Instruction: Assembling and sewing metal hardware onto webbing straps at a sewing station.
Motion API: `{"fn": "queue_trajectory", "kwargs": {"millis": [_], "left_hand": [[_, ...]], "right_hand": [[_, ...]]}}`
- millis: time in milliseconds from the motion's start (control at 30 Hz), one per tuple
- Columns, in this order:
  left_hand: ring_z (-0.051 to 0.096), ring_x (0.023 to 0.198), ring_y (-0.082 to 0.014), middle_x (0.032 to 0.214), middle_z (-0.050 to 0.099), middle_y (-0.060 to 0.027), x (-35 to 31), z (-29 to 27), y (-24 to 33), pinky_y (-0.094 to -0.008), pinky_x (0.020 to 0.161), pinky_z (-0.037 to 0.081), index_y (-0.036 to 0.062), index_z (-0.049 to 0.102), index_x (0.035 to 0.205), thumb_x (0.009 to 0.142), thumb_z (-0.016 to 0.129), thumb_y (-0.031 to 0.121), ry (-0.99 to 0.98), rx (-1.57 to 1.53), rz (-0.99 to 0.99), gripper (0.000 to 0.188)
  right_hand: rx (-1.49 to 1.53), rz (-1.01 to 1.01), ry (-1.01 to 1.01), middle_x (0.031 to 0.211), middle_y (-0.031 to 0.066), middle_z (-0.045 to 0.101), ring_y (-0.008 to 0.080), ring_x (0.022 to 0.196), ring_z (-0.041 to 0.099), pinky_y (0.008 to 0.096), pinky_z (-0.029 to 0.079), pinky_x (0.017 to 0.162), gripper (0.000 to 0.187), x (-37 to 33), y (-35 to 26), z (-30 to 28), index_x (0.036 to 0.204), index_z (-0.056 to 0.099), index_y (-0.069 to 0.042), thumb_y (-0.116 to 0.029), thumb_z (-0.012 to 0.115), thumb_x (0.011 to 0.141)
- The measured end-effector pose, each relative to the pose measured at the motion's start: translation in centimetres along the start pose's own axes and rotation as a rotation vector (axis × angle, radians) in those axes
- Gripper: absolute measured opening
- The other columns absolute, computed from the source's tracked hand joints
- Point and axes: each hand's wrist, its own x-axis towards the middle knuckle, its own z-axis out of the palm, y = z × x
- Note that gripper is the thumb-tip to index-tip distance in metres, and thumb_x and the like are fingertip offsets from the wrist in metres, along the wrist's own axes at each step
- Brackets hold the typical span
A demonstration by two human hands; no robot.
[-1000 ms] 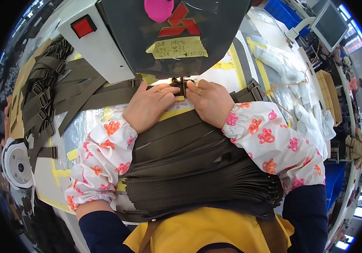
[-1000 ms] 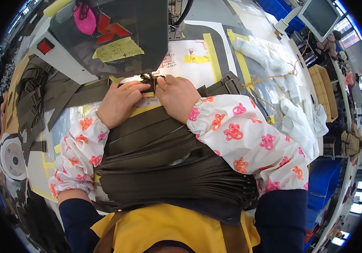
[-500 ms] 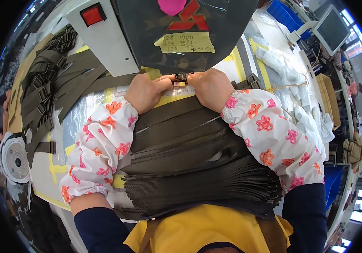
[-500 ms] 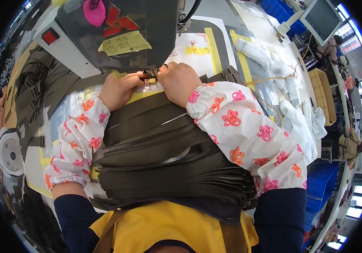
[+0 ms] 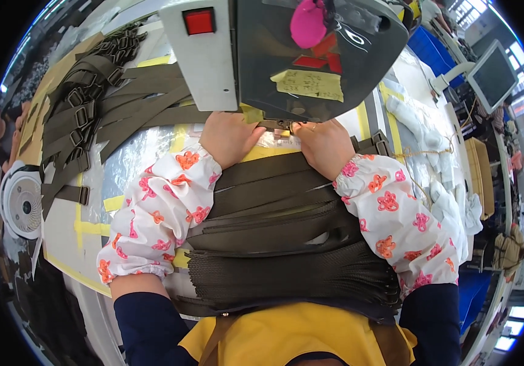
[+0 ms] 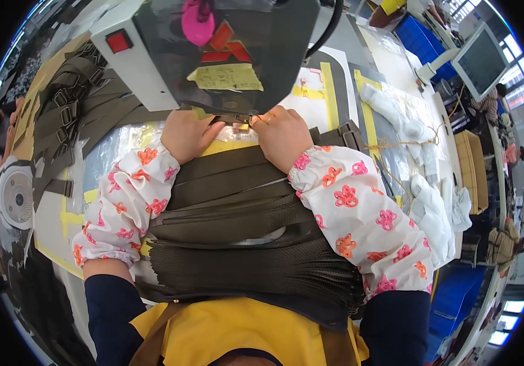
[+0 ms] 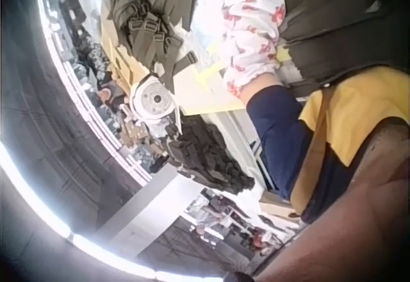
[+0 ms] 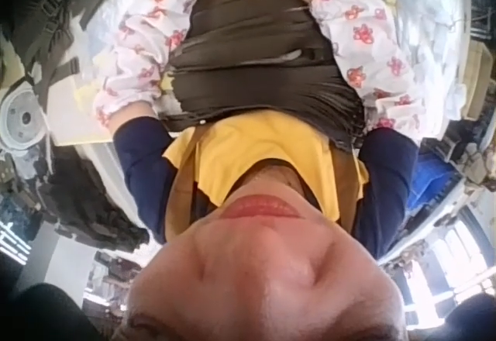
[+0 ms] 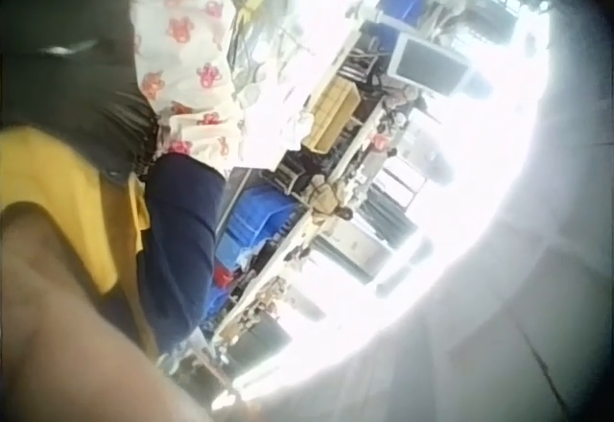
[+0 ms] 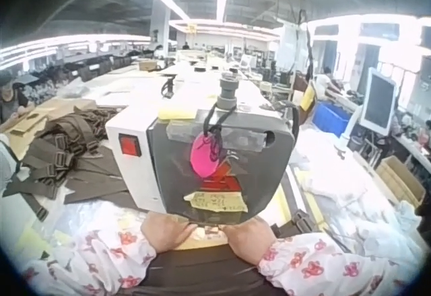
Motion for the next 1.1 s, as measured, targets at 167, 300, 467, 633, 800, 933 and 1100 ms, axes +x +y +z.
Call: {"fn": "queue_trajectory", "kwargs": {"millis": [167, 300, 467, 633, 800, 933, 1100], "left_hand": [[0.058, 0.07, -0.0252, 0.072, 0.059, -0.0057, -1.7, -1.4, -1.1, -0.0366, 0.064, 0.044, 0.0102, 0.062, 0.078, 0.079, 0.057, 0.032, 0.007, 0.114, -0.064, 0.022], [0.057, 0.087, -0.0265, 0.092, 0.058, -0.0092, -3.6, -4.6, -4.0, -0.0372, 0.073, 0.044, 0.0099, 0.057, 0.101, 0.073, 0.061, 0.042, -0.046, 0.009, -0.176, 0.043], [0.054, 0.099, -0.0352, 0.106, 0.056, -0.0178, -5.6, -4.9, -10.0, -0.04, 0.083, 0.043, 0.007, 0.051, 0.116, 0.077, 0.055, 0.055, -0.081, -0.182, -0.402, 0.062], [0.057, 0.087, -0.0304, 0.088, 0.061, -0.0137, -4.3, -5.9, -8.3, -0.0361, 0.076, 0.045, 0.0033, 0.058, 0.102, 0.077, 0.061, 0.039, -0.005, -0.211, -0.368, 0.044], [0.053, 0.09, -0.0282, 0.098, 0.055, -0.0092, -4.8, -4.3, -5.5, -0.037, 0.078, 0.044, 0.0051, 0.054, 0.104, 0.067, 0.065, 0.013, -0.057, -0.161, 0.027, 0.039], [0.051, 0.094, -0.0281, 0.103, 0.051, -0.0082, -4.4, -3.3, -6.3, -0.0365, 0.08, 0.044, 0.0064, 0.052, 0.106, 0.065, 0.064, 0.003, -0.033, -0.124, 0.0, 0.043], [0.057, 0.07, -0.0232, 0.08, 0.054, -0.0048, -4.8, -6.3, -5.3, -0.0342, 0.06, 0.046, 0.0106, 0.059, 0.091, 0.065, 0.071, 0.019, 0.036, -0.152, 0.015, 0.03]], "right_hand": [[-0.011, 0.046, -0.162, 0.085, 0.0055, 0.063, 0.0213, 0.08, 0.057, 0.033, 0.048, 0.068, 0.019, 0.2, -0.4, -0.2, 0.089, 0.062, -0.005, -0.008, 0.057, 0.071], [0.067, -0.046, -0.082, 0.099, 0.0149, 0.062, 0.0288, 0.082, 0.06, 0.0354, 0.05, 0.069, 0.016, -1.0, -0.5, -1.5, 0.088, 0.061, -0.003, -0.006, 0.06, 0.072], [0.102, -0.064, -0.145, 0.101, 0.0147, 0.062, 0.0284, 0.084, 0.06, 0.035, 0.05, 0.072, 0.023, -1.8, -0.7, -2.3, 0.093, 0.062, -0.002, -0.004, 0.062, 0.071], [-0.036, -0.162, -0.146, 0.09, 0.0162, 0.063, 0.0252, 0.075, 0.061, 0.0341, 0.051, 0.061, 0.014, -1.2, -0.4, -2.0, 0.086, 0.058, -0.001, -0.008, 0.058, 0.073], [-0.126, -0.143, -0.237, 0.071, 0.0148, 0.06, 0.0273, 0.06, 0.058, 0.0361, 0.048, 0.054, 0.01, -0.2, -0.7, -1.7, 0.074, 0.052, -0.001, -0.006, 0.058, 0.069], [0.105, -0.025, -0.167, 0.066, 0.0169, 0.057, 0.033, 0.062, 0.058, 0.0397, 0.047, 0.057, 0.015, 0.9, 0.7, -1.5, 0.082, 0.055, -0.002, -0.005, 0.054, 0.068], [0.169, -0.169, -0.084, 0.075, 0.015, 0.057, 0.0285, 0.06, 0.057, 0.0369, 0.047, 0.054, 0.012, 0.2, 0.3, -2.3, 0.079, 0.052, -0.003, -0.002, 0.055, 0.067]]}}
